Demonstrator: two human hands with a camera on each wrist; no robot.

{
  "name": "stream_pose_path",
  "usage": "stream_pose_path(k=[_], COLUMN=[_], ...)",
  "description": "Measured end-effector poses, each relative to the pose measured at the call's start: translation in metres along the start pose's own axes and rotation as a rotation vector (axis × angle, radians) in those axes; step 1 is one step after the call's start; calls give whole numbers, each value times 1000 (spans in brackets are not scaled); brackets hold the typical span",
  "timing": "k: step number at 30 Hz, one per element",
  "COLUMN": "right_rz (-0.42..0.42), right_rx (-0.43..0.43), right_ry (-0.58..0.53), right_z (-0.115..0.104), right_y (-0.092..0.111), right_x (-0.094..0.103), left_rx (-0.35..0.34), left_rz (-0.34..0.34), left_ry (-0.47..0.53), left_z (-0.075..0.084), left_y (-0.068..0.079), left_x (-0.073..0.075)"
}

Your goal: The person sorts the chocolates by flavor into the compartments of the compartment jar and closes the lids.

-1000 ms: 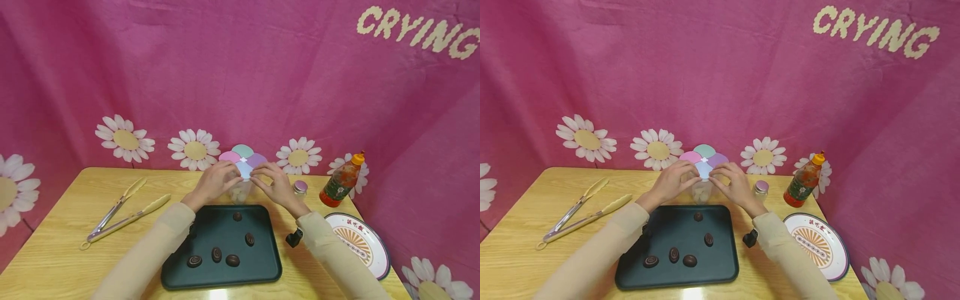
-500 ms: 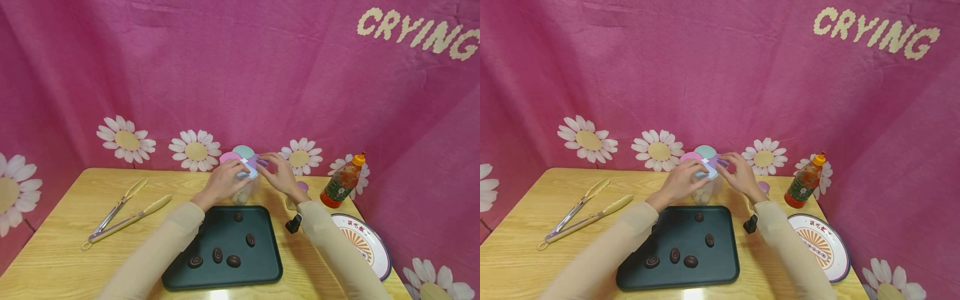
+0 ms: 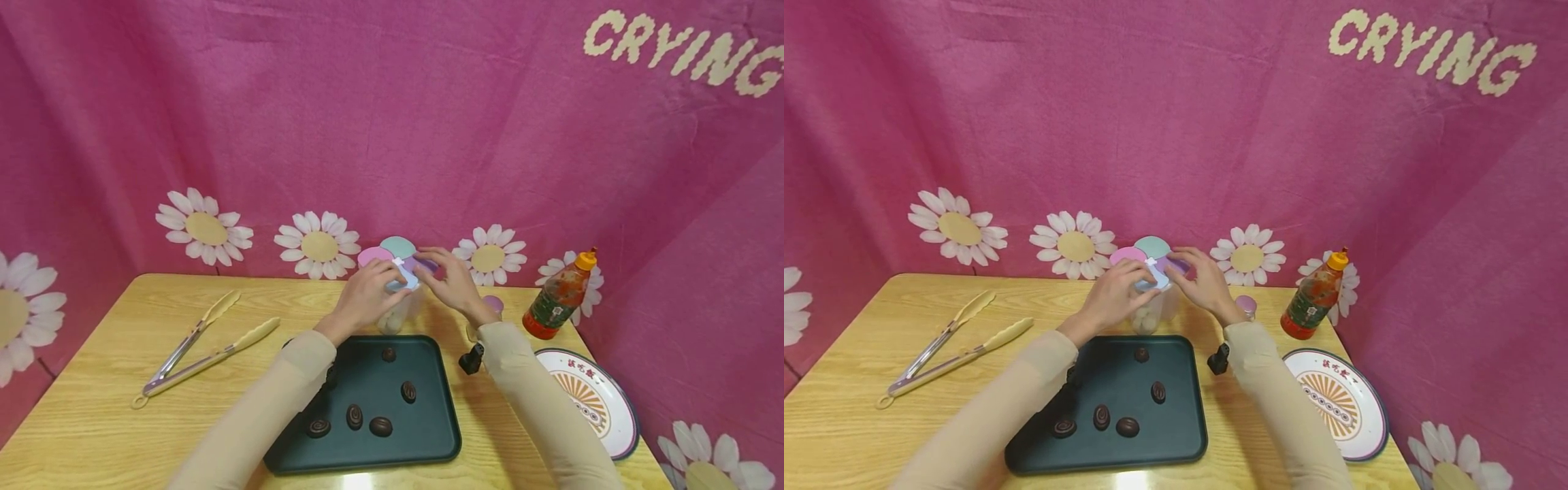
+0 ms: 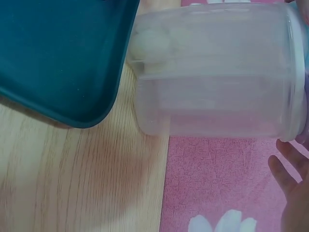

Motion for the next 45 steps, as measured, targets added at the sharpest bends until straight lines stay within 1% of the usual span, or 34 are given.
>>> stream_pose_path(k=[3,8,12,15,20,24,29,35,45], right_rz=[-13,-29,-33,-34,-43,-46,-11,49,91], right_rx=[3,1,6,16,16,17,80,176,258], right_ry=[8,8,15,26,32,29,51,104,139], right_z=[-1,-4,-7,-10,-15,-19,-28,-41,-54], right_y=[3,8,13,18,23,27,29,31,33], right_x=[1,3,5,6,5,3,1,0,-3], left_rx=[13,48,67,65,62,93,131,111,132], left_rz=[-20,-31,-39,-38,-14,-20,-40,-30,-60], left_ry=[20,58,68,73,69,62,55,34,19], left_z=[-4,-14,-22,-26,-36,-45,-56,-62,-72], left_y=[3,8,11,12,16,18,19,18,15], left_x=[2,9,14,18,26,31,35,36,36])
Point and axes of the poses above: each hand's wrist, its own y-axis away from the middle knuckle, its own x-axis out of the back of the hand, z = x × y, the point moved 9 cm from there along -y, towards the middle knuckle, and after that the axes turned 3 degrees about x, right-handed, at the moved point
